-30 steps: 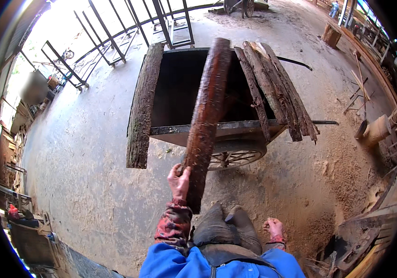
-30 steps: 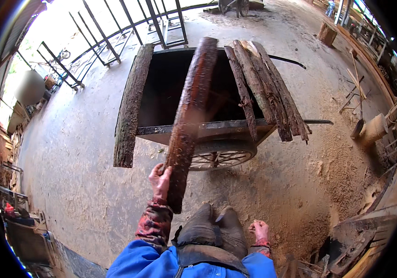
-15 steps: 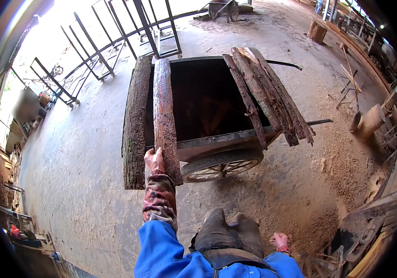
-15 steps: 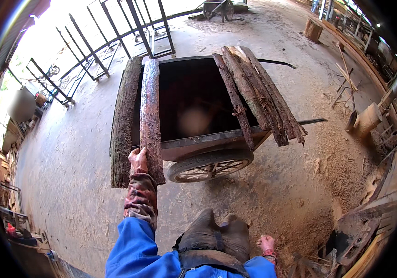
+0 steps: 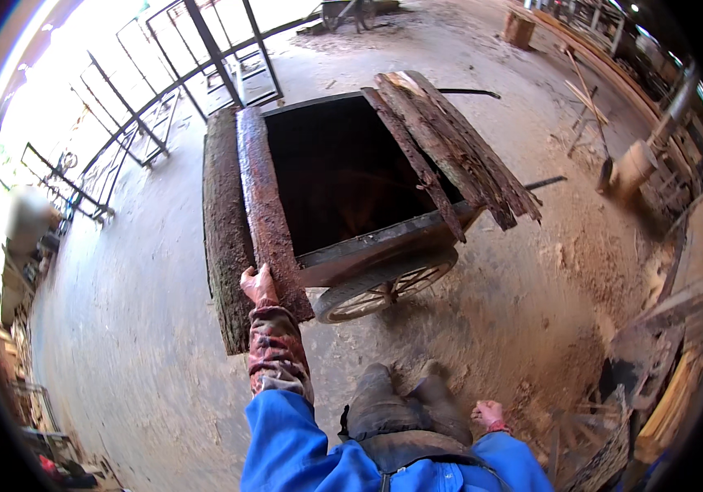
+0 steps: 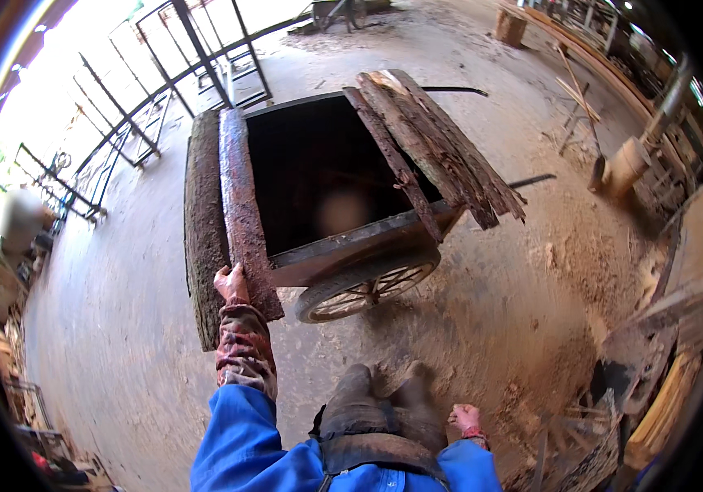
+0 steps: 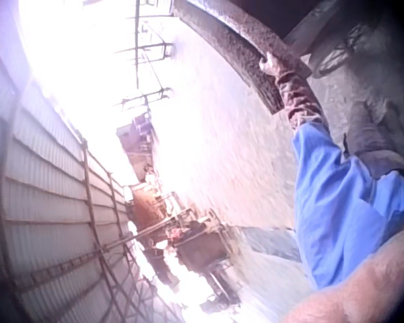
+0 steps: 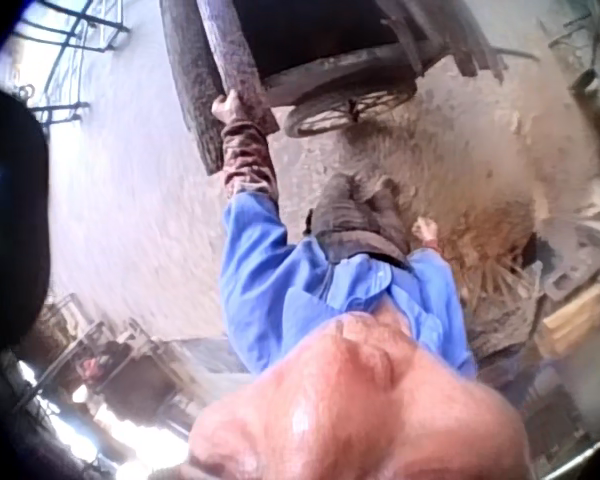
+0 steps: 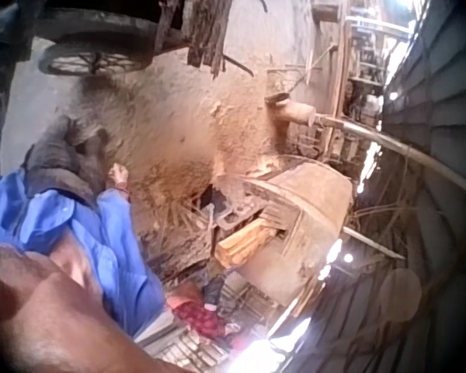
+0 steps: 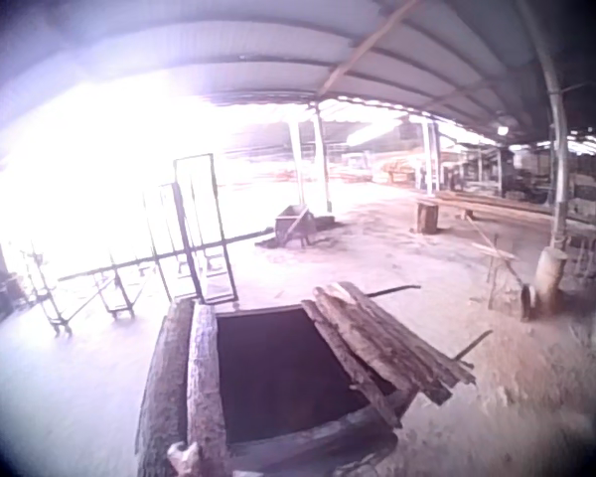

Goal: The person repeatedly picks up long wooden planks from a pile on the floor and places them into a two-wheeled cart. The person handles the wood by hand, moving pieces one at a time or in small groups to load the cart.

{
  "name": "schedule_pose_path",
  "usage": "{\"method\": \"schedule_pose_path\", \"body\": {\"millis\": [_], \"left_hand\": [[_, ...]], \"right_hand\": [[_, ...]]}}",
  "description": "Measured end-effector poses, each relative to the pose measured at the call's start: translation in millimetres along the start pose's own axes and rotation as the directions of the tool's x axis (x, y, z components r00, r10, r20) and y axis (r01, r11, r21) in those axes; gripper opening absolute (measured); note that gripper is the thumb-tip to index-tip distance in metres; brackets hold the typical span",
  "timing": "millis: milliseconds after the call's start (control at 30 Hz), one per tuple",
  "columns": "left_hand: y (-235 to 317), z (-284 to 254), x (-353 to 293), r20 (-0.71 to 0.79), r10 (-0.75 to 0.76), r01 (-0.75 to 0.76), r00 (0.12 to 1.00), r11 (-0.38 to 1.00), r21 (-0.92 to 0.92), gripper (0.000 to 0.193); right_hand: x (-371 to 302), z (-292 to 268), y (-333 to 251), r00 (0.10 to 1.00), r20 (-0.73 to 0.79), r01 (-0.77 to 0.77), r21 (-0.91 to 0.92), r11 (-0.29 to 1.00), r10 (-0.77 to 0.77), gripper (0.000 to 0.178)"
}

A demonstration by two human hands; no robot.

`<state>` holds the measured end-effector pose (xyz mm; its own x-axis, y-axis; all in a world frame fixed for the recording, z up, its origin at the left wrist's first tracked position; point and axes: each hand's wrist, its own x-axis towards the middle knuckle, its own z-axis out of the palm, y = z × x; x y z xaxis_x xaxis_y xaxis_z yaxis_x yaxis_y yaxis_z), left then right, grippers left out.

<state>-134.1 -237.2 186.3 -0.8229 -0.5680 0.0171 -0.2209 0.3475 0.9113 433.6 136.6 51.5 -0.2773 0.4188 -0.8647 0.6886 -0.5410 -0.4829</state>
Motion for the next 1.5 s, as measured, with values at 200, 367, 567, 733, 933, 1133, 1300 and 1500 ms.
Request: {"method": "schedule_pose_path", "body": {"millis": [200,367,567,733,933,1133,1300,1500], "left_hand": [[64,-38,-78,0.124,0.313,-0.334,0.942,0.913,0.235,0.046],[18,-38,-143,0.52,0.406,-0.306,0.751,0.913,-0.27,0.02],[-102,-10,-239,0.941,0.064,0.007,0.332,0.998,-0.07,0.017],[-171,-29,-252,0.914,-0.404,-0.166,-0.042,0.905,0.393,0.017],[-158,-69,-263,0.794,-0.59,-0.56,-0.149,0.712,0.424,0.025],[-173,-66,-314,0.655,-0.755,-0.39,0.004,0.602,0.697,0.027],[-184,-55,-375,0.666,-0.703,-0.256,-0.249,0.711,0.655,0.019],[-168,-71,-473,0.728,-0.634,-0.309,-0.263,0.77,0.559,0.013]], "right_hand": [[-4,10,38,0.997,-0.059,0.056,-0.013,0.998,-0.056,0.013],[-15,19,83,0.978,-0.185,0.118,0.127,0.985,-0.093,0.018],[-36,37,111,0.922,-0.378,0.114,0.056,0.992,-0.085,0.021],[-64,49,148,0.857,-0.511,0.158,0.138,0.978,-0.067,0.028],[-87,35,205,0.807,-0.587,0.161,0.125,0.979,-0.058,0.027],[-121,9,266,0.738,-0.674,0.135,0.174,0.975,0.019,0.029],[-130,-27,328,0.728,-0.684,0.12,0.2,0.972,0.05,0.031],[-145,-55,409,0.627,-0.764,0.092,0.267,0.959,0.153,0.032]]}}
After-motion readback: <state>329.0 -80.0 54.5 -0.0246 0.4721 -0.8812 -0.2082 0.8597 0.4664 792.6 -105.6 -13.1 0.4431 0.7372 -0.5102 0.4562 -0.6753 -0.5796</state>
